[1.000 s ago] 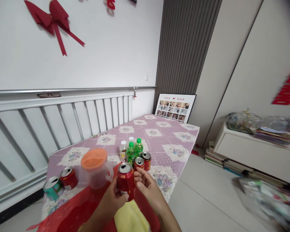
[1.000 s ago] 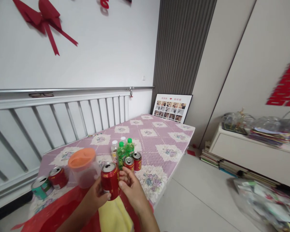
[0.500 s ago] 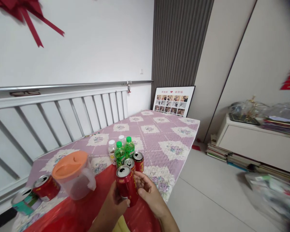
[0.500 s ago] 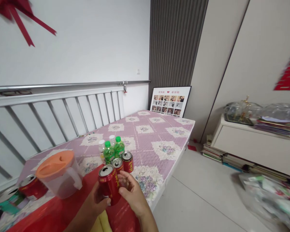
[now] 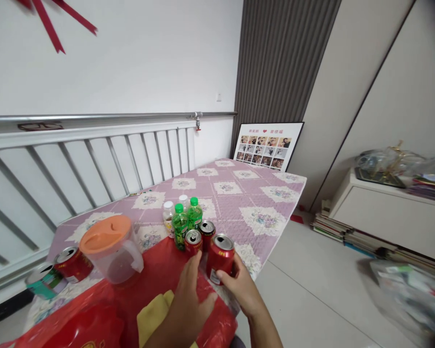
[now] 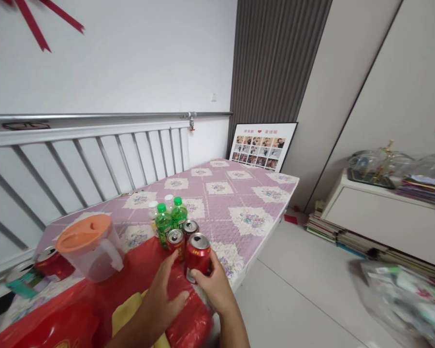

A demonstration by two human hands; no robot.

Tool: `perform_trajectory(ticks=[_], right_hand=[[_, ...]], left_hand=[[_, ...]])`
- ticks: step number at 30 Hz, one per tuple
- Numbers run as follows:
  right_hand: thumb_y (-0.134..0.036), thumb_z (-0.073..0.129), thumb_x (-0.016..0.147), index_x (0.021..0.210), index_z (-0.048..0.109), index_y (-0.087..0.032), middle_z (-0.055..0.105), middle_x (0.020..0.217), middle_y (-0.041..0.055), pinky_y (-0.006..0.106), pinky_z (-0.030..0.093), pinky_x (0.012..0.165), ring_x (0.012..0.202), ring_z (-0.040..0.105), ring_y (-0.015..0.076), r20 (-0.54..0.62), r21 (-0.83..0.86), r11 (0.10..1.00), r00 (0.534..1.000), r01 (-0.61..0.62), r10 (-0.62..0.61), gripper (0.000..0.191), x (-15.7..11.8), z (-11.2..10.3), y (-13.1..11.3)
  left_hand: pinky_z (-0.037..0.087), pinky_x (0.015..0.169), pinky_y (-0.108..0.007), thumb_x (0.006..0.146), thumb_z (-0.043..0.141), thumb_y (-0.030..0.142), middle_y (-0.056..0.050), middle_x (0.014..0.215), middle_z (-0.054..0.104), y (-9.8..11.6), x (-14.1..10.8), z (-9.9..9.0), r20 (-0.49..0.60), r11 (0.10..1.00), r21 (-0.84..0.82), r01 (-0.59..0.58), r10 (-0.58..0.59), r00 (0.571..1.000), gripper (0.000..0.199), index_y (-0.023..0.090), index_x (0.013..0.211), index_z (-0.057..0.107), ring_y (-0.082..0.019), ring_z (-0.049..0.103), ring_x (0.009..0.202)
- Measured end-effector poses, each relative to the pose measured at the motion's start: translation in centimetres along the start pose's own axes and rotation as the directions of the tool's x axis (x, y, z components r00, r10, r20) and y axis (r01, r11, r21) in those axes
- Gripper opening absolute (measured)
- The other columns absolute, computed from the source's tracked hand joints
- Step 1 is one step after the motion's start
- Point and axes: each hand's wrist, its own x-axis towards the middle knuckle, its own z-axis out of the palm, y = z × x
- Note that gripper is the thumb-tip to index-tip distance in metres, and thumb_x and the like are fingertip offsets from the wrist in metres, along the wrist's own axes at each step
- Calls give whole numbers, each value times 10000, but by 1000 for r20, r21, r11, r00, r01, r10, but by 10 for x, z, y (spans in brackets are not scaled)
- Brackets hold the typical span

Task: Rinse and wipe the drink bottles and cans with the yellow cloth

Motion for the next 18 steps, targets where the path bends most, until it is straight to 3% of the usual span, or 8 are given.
perform_trajectory(ticks=[2,5,7,9,18], right_hand=[[-362,709,697,1196,550,-200,674,1142,80,382,477,925,1031,627,251,-165,-105,994,986,1,-19,548,4,-12,5],[-423,720,655,1145,556,-181,690,1032,77,373,498,853,929,642,255,-361,-212,976,932,-54,-27,571,12,-25,14],[-454,704,660,1166,530,-171,677,1044,88,382,491,852,931,635,260,-424,-233,969,906,-87,-20,605,15,-29,18],[-476,687,672,1185,514,-170,665,1066,96,385,485,856,944,629,263,-456,-256,960,890,-112,-17,622,17,-28,21],[-438,690,614,1202,516,-140,665,1047,118,401,477,854,927,633,282,-447,-367,916,894,-161,-22,682,28,-9,25]], left_hand=[[277,1145,-528,733,613,231,-114,1501,394,-3,-12,-15,164,977,198,-75,43,985,710,209,1409,396,-318,327,1393],[241,1116,-626,715,658,329,-90,1488,427,-12,-28,-29,330,897,439,-55,-104,938,631,270,1328,519,-378,313,1391],[215,1113,-639,709,663,363,-86,1474,449,-16,-35,-30,333,839,543,1,-217,918,595,274,1288,563,-386,315,1388],[195,1132,-606,735,635,371,-81,1442,493,-18,-38,-26,306,808,588,32,-259,916,538,266,1260,588,-358,349,1376],[188,1147,-548,781,557,271,-29,1320,606,-8,-37,-18,287,826,563,17,-215,933,380,290,1152,640,-265,491,1264]])
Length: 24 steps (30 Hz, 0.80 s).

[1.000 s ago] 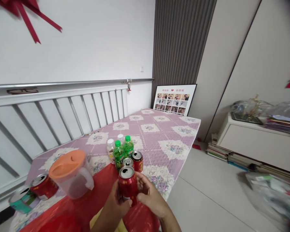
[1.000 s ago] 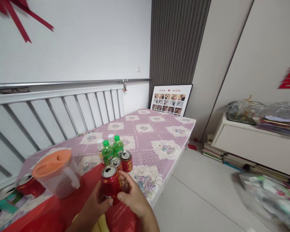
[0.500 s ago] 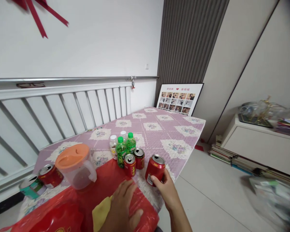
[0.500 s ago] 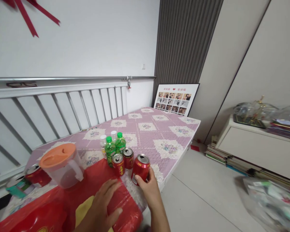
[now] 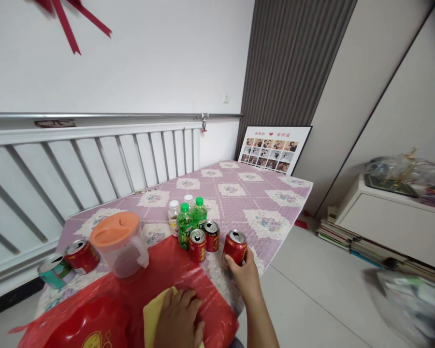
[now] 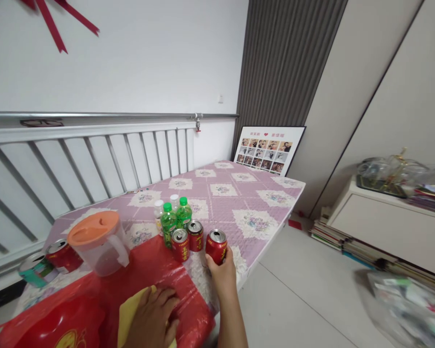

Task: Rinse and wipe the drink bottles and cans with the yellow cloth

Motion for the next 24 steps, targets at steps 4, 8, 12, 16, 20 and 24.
perform_trajectory(ticks=[4,8,12,16,20,24], right_hand=[[-407,673,605,1212,509,-129,672,1044,126,393,485,844,925,643,284,-11,-24,1000,1000,-3,3,687,1,10,-2],[-395,674,602,1184,527,-164,684,1005,94,386,487,835,907,649,275,-17,-36,999,1000,14,-15,643,2,19,0],[-393,681,602,1166,532,-172,672,1023,93,390,474,859,932,635,276,-16,-33,999,999,41,-42,624,4,24,5],[-382,684,605,1170,528,-170,662,1049,97,400,463,885,964,621,279,-25,-23,998,998,62,-62,623,5,27,9],[-361,682,611,1188,521,-161,660,1058,99,403,457,898,979,616,279,-18,-15,997,997,74,-75,632,5,29,10],[-356,688,602,1203,517,-135,656,1073,116,412,452,910,993,615,289,-14,-11,997,997,78,-78,662,5,29,12]], left_hand=[[201,1137,-554,782,553,253,-19,1292,626,-1,1,0,13,1000,7,-5,5,1000,365,296,1132,647,-264,509,1243],[233,1120,-547,778,572,250,-31,1260,645,-12,4,8,-21,997,17,-73,73,997,360,299,1127,651,-275,540,1203],[236,1109,-550,772,590,254,-25,1280,634,-24,8,17,-26,994,-11,-111,111,993,375,325,1136,645,-292,534,1211],[235,1105,-532,752,613,255,-30,1246,656,-26,10,26,-65,995,-11,-97,96,993,368,311,1112,664,-292,543,1188],[229,1096,-537,741,612,251,-38,1211,674,-25,11,32,-129,998,7,-67,68,989,340,292,1071,683,-292,554,1158],[228,1089,-544,730,613,242,-26,1205,678,-23,11,35,-121,998,-4,-69,68,990,341,302,1058,684,-292,556,1157]])
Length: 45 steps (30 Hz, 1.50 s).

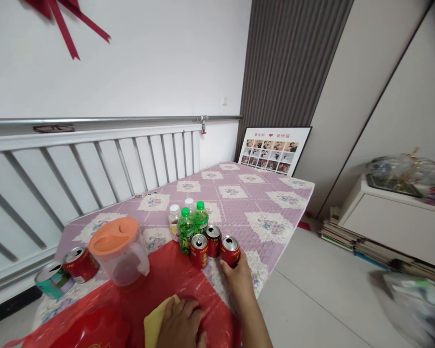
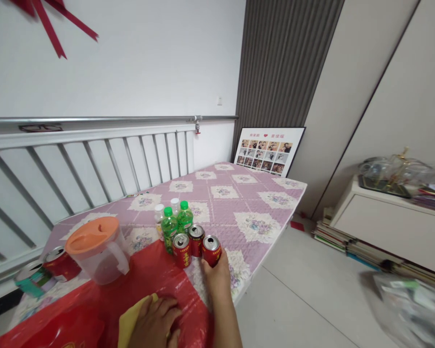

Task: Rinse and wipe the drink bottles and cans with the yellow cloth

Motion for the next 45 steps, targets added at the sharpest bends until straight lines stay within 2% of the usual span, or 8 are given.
perform_trajectory(ticks=[5,11,18,24,29,38,45], right_hand=[[-316,686,594,1210,514,-165,647,1116,98,407,434,951,1036,604,278,-1,20,1000,1000,21,-21,657,-1,-2,3],[-255,687,576,1141,561,-182,684,1002,70,410,463,901,959,633,273,35,39,999,999,36,-37,584,-1,-5,4],[-252,675,587,1138,565,-194,688,1018,60,397,470,905,968,637,258,42,57,997,998,45,-47,564,-2,-4,3],[-266,663,596,1174,547,-177,680,1048,81,436,444,949,1019,621,279,56,43,998,997,42,-45,596,-2,-5,7],[-265,673,581,1217,531,-190,670,1115,91,433,446,958,1038,623,278,60,47,998,997,42,-45,656,-2,-5,8],[-359,652,619,1330,409,-141,654,1140,141,410,477,926,1024,649,267,81,23,999,996,-26,24,783,-7,-15,17],[-491,598,614,1142,501,-166,649,1016,144,446,504,850,920,661,296,16,-44,993,994,-110,110,627,-12,-33,26]], left_hand=[[214,1101,-529,721,628,236,-8,1168,690,2,-1,3,-68,999,38,35,-33,997,305,303,1011,694,-279,563,1143],[242,1100,-493,771,601,248,-4,1240,658,-7,-1,-7,46,998,9,-66,66,997,357,331,1115,650,-271,555,1175],[275,1089,-451,782,589,229,-9,1231,658,-8,-4,-11,16,992,27,-121,121,993,356,317,1123,645,-254,570,1143],[243,1096,-511,765,591,227,-14,1190,675,4,-6,-12,-23,1000,21,-12,13,1000,311,303,1056,675,-262,574,1125],[225,1112,-507,759,606,236,-17,1188,669,3,-7,-6,-68,1000,16,-22,23,997,301,295,1047,670,-253,571,1118],[209,1120,-517,771,588,224,-12,1180,670,12,-6,-25,1,999,-32,-5,5,1000,318,294,1072,663,-244,570,1130],[177,1127,-510,806,565,262,-17,1138,668,12,-9,-22,-69,998,-63,-13,9,998,236,271,1015,676,-239,558,1113]])
